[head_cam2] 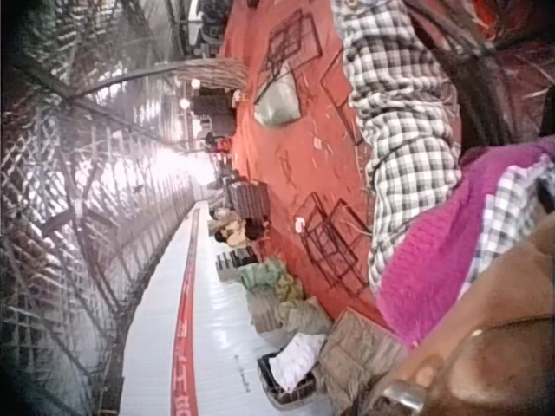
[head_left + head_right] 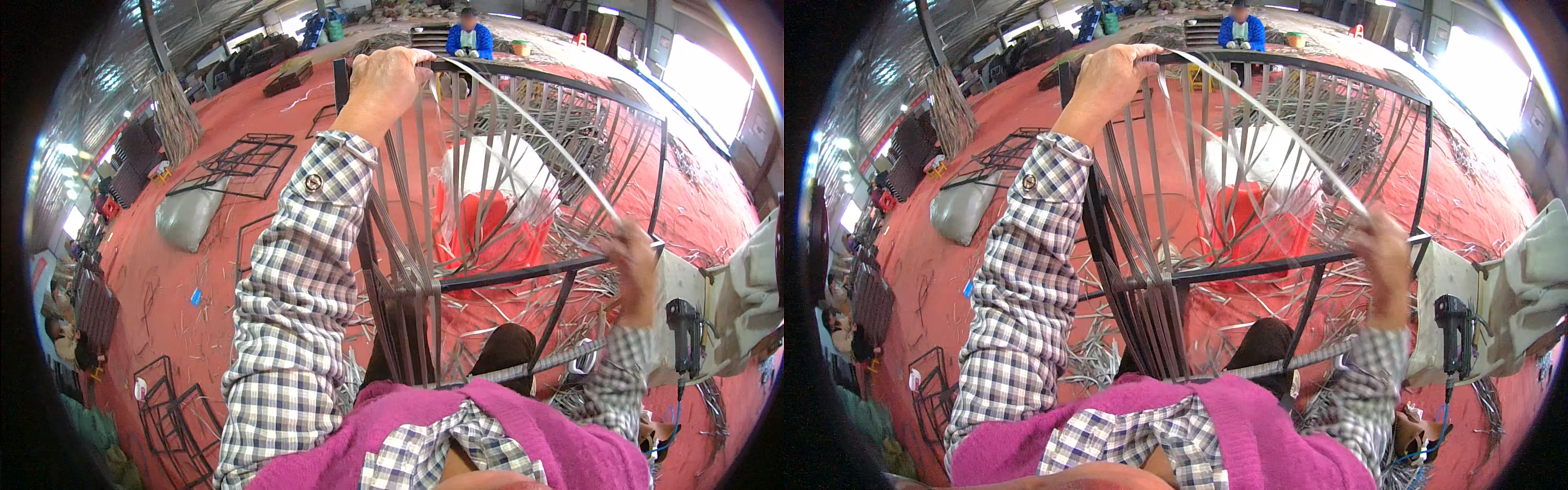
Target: The person assembles a metal frame by inserting vertical metal rods into a horizontal frame and securing them with a staple gun. The person repeatedly positions each rod and fastens it in place.
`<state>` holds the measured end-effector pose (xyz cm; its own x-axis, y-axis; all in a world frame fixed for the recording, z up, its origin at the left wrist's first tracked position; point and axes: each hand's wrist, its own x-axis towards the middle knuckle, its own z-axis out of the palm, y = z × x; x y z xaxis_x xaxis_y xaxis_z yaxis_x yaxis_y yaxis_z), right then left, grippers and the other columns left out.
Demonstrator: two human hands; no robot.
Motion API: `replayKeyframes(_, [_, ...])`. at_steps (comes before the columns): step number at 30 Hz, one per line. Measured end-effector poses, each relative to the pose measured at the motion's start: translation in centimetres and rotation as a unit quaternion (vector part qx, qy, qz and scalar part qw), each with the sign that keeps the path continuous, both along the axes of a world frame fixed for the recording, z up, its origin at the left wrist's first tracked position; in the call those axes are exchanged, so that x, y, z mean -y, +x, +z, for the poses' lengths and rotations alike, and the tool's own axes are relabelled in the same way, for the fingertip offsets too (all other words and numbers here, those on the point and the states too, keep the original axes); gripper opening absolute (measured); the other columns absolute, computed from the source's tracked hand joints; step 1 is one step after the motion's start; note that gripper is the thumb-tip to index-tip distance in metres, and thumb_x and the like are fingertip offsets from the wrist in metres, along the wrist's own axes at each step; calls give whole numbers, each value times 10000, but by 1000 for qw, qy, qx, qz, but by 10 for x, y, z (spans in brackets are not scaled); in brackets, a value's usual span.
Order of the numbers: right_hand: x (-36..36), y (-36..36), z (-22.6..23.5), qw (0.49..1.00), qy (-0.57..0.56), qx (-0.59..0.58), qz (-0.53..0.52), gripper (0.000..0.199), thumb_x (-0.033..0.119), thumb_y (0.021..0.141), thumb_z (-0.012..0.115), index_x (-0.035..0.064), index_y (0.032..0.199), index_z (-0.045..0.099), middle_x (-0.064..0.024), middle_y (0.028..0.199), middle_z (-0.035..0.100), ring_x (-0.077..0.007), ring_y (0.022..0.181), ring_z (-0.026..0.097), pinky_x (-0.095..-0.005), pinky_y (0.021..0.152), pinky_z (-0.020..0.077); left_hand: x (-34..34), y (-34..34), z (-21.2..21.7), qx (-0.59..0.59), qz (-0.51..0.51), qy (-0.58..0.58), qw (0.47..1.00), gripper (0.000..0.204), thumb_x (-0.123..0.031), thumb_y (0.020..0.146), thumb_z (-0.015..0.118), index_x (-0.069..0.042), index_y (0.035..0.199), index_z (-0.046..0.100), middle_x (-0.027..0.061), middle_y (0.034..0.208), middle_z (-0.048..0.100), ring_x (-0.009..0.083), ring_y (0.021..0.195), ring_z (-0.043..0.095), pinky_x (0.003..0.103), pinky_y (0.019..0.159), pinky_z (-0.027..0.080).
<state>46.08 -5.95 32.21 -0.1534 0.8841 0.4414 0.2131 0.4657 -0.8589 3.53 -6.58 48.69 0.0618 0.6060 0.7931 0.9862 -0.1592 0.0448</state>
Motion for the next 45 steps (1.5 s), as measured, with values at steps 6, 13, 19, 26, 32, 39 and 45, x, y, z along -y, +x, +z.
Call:
replayKeyframes(6, [47,240,-4,733,-59,221,-641,431,328,924,434,0,1175,557,-226,1112,590,-341,1002,574,-380,863,435,-10,0,1,-18,28,-42,999,285,-301,859,563,-149,1084,651,117,906,672,298,870,634,397,795,480])
replayKeyframes(13, [-22,31,87,913,337,21,-229,264,92,900,538,11,1150,566,-100,1161,578,-168,1034,547,-281,885,424,-17,24,34,-44,37,-197,979,337,-323,889,529,-43,1055,618,151,904,645,303,858,618,401,770,469])
replayKeyframes(19, [-43,-223,115,924,369,-13,99,223,51,819,562,48,1028,641,-143,967,639,-272,860,625,-330,767,489,-17,33,49,-98,45,-220,970,372,-361,902,493,-23,1022,593,163,915,625,322,885,597,399,767,451])
replayKeyframes(26, [-60,-290,111,983,161,81,-23,210,227,821,549,53,900,637,-165,883,637,-353,826,600,-415,740,464,-11,34,42,-81,94,-221,967,347,-367,894,496,-58,1017,598,151,922,628,312,902,599,412,769,450])
replayKeyframes(32, [-47,-262,107,983,38,-86,156,339,324,867,504,40,732,628,-62,621,578,-223,665,573,-333,633,423,-6,30,27,-28,45,-109,993,309,-307,863,566,-70,1062,576,134,936,647,305,886,620,407,783,465])
replayKeyframes(39, [-44,-268,132,866,134,-352,328,291,224,941,473,22,849,661,-27,816,568,-110,706,533,-218,654,407,-10,25,24,-25,-9,-70,997,193,-194,867,571,-50,994,589,129,904,656,268,856,635,357,719,489])
replayKeyframes(45, [-66,-297,104,861,471,-111,154,236,190,917,524,17,781,606,-106,784,583,-250,718,554,-319,623,442,-6,25,21,-27,-75,-31,996,190,-167,871,563,-19,962,639,117,760,651,181,670,623,309,627,495])
